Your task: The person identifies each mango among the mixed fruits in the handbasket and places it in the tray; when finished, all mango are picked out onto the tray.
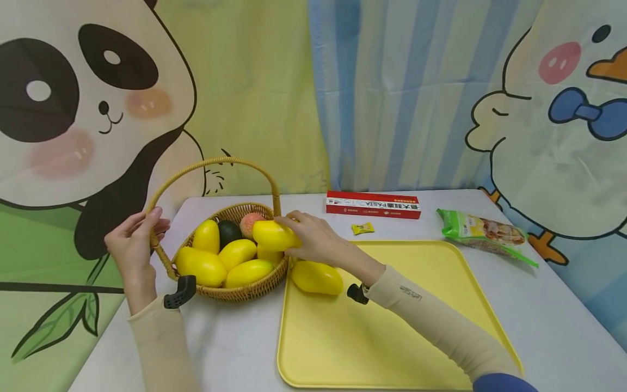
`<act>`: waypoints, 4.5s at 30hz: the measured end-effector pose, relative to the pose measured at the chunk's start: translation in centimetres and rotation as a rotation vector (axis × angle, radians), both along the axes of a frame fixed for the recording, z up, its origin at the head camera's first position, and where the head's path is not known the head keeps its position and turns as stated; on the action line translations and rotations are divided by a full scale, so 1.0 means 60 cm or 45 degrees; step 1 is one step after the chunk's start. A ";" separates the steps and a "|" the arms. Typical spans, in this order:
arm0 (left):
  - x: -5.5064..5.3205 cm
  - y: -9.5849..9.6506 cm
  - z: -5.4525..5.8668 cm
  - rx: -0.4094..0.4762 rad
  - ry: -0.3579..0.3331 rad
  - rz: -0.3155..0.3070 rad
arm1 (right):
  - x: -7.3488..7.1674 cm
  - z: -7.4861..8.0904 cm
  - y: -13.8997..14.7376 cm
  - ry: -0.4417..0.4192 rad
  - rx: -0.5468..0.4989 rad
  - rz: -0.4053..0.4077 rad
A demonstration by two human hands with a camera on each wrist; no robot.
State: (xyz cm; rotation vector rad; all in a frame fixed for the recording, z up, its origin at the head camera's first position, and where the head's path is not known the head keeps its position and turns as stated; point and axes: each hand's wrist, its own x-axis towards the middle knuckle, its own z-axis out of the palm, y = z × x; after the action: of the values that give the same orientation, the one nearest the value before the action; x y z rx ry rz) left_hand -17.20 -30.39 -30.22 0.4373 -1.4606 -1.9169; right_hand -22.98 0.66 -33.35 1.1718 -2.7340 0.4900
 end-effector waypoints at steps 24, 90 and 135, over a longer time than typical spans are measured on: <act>-0.002 -0.001 -0.003 -0.006 -0.005 -0.021 | 0.008 -0.018 0.102 0.022 -0.041 -0.116; -0.002 -0.002 -0.002 -0.017 -0.006 -0.012 | 0.033 -0.062 0.251 -0.006 -0.106 -0.255; 0.000 -0.002 -0.001 -0.001 0.015 -0.022 | 0.032 -0.130 0.290 -0.066 -0.028 -0.280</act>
State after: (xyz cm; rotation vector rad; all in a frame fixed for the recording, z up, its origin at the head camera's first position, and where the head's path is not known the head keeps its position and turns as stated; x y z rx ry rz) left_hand -17.20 -30.48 -30.27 0.4136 -1.4621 -1.9291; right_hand -21.08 18.09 -41.15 0.8510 -2.8478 0.5264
